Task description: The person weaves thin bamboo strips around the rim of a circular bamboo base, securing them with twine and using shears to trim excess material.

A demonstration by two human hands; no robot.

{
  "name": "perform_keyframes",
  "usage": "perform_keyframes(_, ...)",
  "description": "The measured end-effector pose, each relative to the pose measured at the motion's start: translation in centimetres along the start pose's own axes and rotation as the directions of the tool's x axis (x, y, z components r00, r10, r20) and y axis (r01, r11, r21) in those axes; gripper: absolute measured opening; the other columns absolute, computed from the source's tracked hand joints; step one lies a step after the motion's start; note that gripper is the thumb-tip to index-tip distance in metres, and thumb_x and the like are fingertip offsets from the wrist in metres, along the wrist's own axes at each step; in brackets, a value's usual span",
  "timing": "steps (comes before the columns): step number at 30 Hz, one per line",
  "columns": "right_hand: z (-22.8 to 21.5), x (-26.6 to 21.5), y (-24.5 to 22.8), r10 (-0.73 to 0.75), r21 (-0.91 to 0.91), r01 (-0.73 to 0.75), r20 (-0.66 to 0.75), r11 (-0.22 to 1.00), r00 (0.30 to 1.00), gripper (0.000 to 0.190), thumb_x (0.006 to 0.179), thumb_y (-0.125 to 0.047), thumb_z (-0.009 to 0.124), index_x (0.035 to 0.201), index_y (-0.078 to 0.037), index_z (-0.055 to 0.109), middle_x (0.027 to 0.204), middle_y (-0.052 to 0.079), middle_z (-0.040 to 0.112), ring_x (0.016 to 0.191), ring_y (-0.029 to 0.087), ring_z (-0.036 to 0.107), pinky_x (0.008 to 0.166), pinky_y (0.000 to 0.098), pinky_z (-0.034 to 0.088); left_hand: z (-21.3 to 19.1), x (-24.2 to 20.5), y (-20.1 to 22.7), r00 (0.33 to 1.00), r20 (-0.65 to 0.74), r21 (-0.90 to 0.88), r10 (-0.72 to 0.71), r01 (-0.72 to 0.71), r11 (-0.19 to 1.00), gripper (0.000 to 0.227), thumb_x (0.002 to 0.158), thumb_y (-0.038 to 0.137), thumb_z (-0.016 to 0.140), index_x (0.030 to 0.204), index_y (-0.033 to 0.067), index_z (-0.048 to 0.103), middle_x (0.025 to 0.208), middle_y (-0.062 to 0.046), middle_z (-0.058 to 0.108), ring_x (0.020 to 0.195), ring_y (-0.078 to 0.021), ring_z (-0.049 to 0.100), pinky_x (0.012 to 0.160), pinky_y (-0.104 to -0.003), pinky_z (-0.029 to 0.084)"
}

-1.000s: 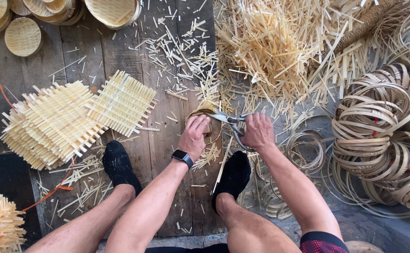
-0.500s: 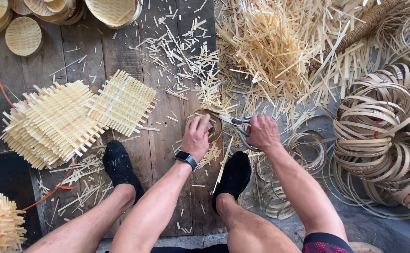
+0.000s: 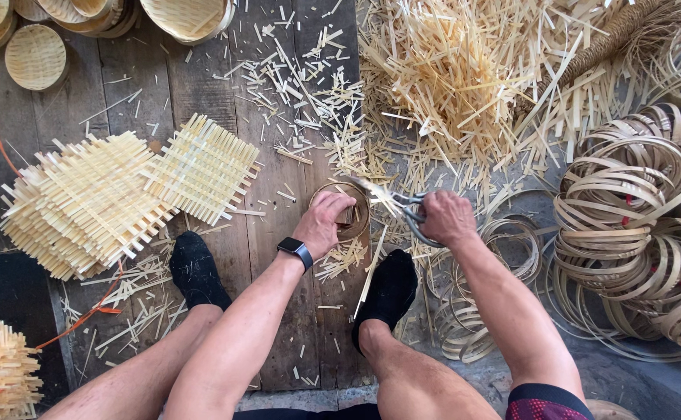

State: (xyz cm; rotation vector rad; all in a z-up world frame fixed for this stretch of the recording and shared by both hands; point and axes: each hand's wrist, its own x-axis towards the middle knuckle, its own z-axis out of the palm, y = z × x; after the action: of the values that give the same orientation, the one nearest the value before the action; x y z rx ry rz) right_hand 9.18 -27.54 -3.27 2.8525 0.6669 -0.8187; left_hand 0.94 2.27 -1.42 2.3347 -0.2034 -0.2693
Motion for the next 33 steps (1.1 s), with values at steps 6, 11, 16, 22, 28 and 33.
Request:
perform_keyframes(6,1.5,0.0,1.0,0.337,0.251,-0.328,0.008,0.911,0.941,0.045,0.089,-0.047,0.072,0.103,-0.005,0.065,0.099,0.011,0.064,0.091,0.022,0.060,0.086,0.0377,0.053,-0.7,0.2,-0.2,0.999,-0.027,-0.072,0.025,-0.027,0.997,0.067,0.068,-0.008,0.067,0.132,0.0091,0.058,0.134,-0.017,0.062,0.131,-0.0315,0.052,0.117,-0.042,0.039)
perform_keyframes(11,1.6,-0.4,-1.7,0.483,0.412,-0.415,-0.072,0.811,0.872,0.063,0.075,-0.033,0.086,0.120,0.002,0.059,0.117,0.022,0.057,0.109,0.032,0.054,0.096,0.0440,0.045,-0.8,0.9,-2.5,0.803,-0.143,-0.344,-0.578,0.508,0.790,0.057,0.094,0.020,0.077,0.144,0.0107,0.052,0.138,-0.016,0.062,0.124,-0.0259,0.063,0.104,-0.039,0.050)
perform_keyframes(16,0.6,1.4,-7.0,0.137,0.901,-0.228,0.190,0.368,0.972,0.050,0.092,-0.033,0.071,0.134,-0.006,0.061,0.118,0.014,0.071,0.103,0.022,0.069,0.090,0.0371,0.057,0.5,2.9,-4.0,0.706,0.047,-0.253,-0.707,0.693,0.675,0.042,0.083,0.025,0.085,0.121,0.0126,0.073,0.116,-0.012,0.076,0.103,-0.0220,0.072,0.092,-0.036,0.057)
perform_keyframes(22,0.8,3.2,-7.8,0.089,0.932,-0.359,0.354,0.045,0.931,0.027,0.085,-0.018,0.080,0.105,-0.001,0.077,0.092,0.012,0.079,0.077,0.019,0.073,0.071,0.0329,0.061,0.3,3.7,-3.9,0.642,0.182,-0.290,-0.745,0.759,0.583,0.034,0.070,0.019,0.093,0.101,0.0100,0.082,0.096,-0.010,0.080,0.083,-0.0173,0.075,0.083,-0.031,0.059)
perform_keyframes(28,0.4,3.8,-7.4,0.091,0.901,-0.432,0.429,0.021,0.899,0.022,0.086,-0.014,0.081,0.100,0.003,0.078,0.088,0.015,0.078,0.069,0.018,0.071,0.061,0.0307,0.062,0.4,4.3,-4.4,0.584,0.225,-0.315,-0.780,0.801,0.509,0.029,0.068,0.016,0.094,0.093,0.0080,0.082,0.091,-0.009,0.080,0.078,-0.0155,0.075,0.077,-0.030,0.060)
perform_keyframes(33,0.8,0.7,-7.5,-0.007,0.863,-0.468,0.476,-0.189,0.880,0.022,0.090,-0.017,0.075,0.104,-0.001,0.072,0.093,0.013,0.075,0.071,0.019,0.073,0.066,0.0336,0.066,1.4,2.6,-4.8,0.592,0.191,-0.527,-0.783,0.735,0.428,0.024,0.080,0.015,0.086,0.103,0.0068,0.081,0.103,-0.011,0.080,0.087,-0.0174,0.073,0.080,-0.034,0.058)
